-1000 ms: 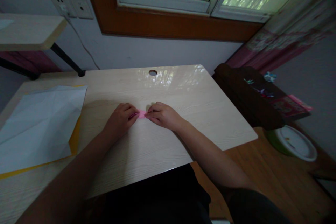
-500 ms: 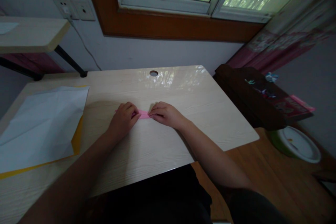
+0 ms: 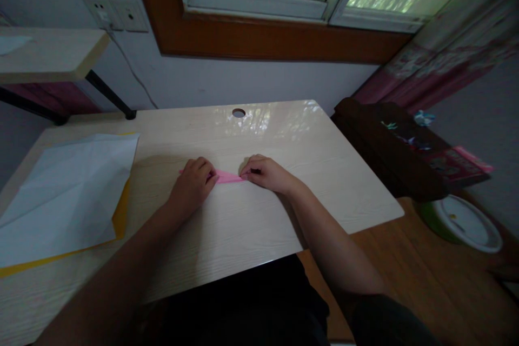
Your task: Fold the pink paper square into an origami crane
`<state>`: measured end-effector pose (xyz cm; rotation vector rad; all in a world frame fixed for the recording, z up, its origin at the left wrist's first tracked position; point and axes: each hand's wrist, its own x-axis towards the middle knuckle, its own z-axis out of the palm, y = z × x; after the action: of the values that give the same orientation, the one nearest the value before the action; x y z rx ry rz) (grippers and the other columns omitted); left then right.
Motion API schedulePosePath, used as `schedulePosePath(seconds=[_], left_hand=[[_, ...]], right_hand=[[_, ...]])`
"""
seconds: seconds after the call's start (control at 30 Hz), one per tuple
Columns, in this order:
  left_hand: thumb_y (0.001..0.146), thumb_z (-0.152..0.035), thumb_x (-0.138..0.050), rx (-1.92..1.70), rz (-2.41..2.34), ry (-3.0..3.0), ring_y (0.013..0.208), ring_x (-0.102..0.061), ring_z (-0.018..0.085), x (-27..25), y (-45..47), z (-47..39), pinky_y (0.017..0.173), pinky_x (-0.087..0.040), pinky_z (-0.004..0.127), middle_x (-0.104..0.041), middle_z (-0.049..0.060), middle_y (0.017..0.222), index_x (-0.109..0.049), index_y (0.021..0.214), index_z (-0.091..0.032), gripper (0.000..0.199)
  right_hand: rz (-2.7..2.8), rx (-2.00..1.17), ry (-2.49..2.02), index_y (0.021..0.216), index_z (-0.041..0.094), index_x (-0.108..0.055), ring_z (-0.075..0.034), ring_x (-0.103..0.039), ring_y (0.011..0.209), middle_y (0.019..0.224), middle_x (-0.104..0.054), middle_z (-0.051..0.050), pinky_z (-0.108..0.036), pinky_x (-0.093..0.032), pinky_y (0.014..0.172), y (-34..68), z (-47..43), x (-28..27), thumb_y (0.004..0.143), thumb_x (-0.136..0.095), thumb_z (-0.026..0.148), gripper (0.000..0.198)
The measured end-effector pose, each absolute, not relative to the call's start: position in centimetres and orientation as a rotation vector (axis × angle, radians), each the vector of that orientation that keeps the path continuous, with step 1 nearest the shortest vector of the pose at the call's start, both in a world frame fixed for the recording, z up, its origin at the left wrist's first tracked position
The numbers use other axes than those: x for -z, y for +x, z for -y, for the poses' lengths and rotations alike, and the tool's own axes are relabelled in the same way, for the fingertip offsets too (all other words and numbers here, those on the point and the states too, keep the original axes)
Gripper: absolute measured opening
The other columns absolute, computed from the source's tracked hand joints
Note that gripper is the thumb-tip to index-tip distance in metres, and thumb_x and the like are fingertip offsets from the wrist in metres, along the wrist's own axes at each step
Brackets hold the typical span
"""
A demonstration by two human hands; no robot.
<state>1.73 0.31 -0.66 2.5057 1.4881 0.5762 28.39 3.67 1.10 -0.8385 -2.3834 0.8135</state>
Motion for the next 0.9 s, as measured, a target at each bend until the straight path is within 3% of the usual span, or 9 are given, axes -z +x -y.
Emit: schedulePosePath(seconds=[0.37, 0.63, 0.9], left_hand=[[0.094, -0.022, -0.06, -0.636, -1.548, 2.486, 0.095, -0.054, 0.026, 0.48, 1.77, -0.05, 0.092, -0.047, 0.044, -0.061, 0.008, 0.099, -0.06, 0.088, -0.019, 0.006], [0.095, -0.023, -0.059, -0.595, -1.563, 2.515, 0.095, -0.054, 0.027, 0.45, 1.72, 0.03, 0.092, -0.047, 0.046, -0.061, 0.01, 0.099, -0.06, 0.088, -0.018, 0.009], [0.095, -0.022, -0.059, -0.642, -1.547, 2.525, 0.097, -0.054, 0.027, 0.45, 1.68, 0.15, 0.093, -0.046, 0.045, -0.062, 0.009, 0.1, -0.061, 0.09, -0.019, 0.006]], right_hand=[[2.303, -0.814, -0.902, 0.087, 0.019, -0.073, -0.017, -0.063, 0.085, 0.084, -0.071, -0.003, -0.032, -0.047, 0.085, 29.09, -3.87, -0.79, 0.095, -0.067, 0.029, 0.014], [2.35, -0.792, -0.873, 0.087, 0.018, -0.074, -0.016, -0.06, 0.082, 0.082, -0.067, -0.002, -0.031, -0.047, 0.082, 29.13, -4.02, -0.16, 0.09, -0.072, 0.022, 0.005], [2.406, -0.809, -0.888, 0.09, 0.017, -0.074, -0.015, -0.06, 0.082, 0.086, -0.066, -0.004, -0.028, -0.048, 0.076, 29.07, -3.62, -0.76, 0.093, -0.067, 0.021, 0.009]])
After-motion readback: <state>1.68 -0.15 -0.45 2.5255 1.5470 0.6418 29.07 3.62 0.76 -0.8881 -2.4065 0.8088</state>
